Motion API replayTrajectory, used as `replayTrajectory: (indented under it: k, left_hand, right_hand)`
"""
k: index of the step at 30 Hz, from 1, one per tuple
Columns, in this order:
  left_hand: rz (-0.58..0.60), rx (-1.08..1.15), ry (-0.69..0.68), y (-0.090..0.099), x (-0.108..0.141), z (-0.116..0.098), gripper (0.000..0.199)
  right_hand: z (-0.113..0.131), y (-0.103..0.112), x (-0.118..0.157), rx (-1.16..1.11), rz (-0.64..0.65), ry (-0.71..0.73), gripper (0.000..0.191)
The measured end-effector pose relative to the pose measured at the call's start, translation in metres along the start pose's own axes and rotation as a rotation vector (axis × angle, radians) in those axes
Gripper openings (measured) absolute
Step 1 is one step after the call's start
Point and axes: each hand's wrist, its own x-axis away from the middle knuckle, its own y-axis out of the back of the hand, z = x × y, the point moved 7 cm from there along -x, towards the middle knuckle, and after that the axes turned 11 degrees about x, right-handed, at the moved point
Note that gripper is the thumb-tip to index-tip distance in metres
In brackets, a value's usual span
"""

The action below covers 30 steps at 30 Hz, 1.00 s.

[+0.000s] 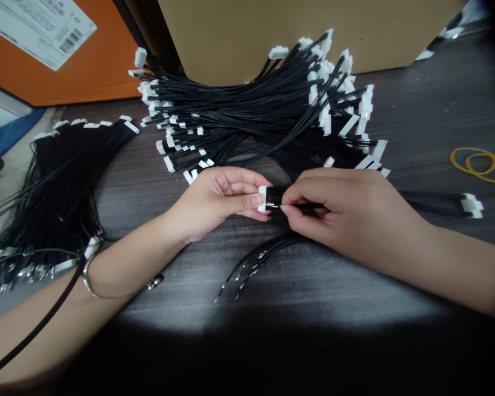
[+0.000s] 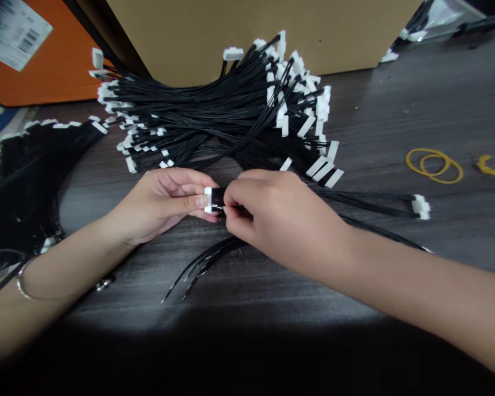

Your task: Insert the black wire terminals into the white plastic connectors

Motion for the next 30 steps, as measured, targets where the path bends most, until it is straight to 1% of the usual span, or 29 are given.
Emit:
replayTrajectory:
  k: [3,5,8,12,16,21,25,30]
  left_hand:
    - [0.026,0.043,0.014,-0.0012,-0.0008,0.0002,0.017]
    - [0.035,0.06,0.031,-0.0013,-0.0012,0.0007,0.017]
    - [0.041,0.088,0.049,-0.0012,-0.0016,0.0006,0.017]
    - [0.04,0.132,0.059,-0.0012,-0.0019,0.0008,0.02]
    - [0.034,0.147,0.055,-0.0003,-0.0021,0.0019,0.022]
    - [0.044,0.163,0.055,0.0,-0.0018,0.0033,0.022]
    - [0.038,0.176,0.063,-0.0007,-0.0014,0.0032,0.024]
    - [0.056,0.197,0.077,-0.0033,-0.0003,0.0033,0.022]
  right_hand:
    - [0.0025,-0.0008,0.0009,0.071,0.026,0.076,0.02]
    - [0.0022,-0.0018,0.0014,0.075,0.045,0.091,0.022]
    - [0.0021,-0.0016,0.0018,0.038,0.038,0.09,0.019]
    - [0.0057,-0.0004,0.0033,0.048,-0.01,0.096,0.016]
    - [0.008,-0.0017,0.0033,0.062,-0.021,0.067,0.012]
    - [0.0079,-0.0026,0.0018,0.02,-0.018,-0.008,0.008]
    - [0.0083,-0.0028,0.0012,-0.012,-0.026,-0.025,0.008]
    - [0.0032,-0.0045,-0.0005,-0.093,0.024,-0.041,0.011]
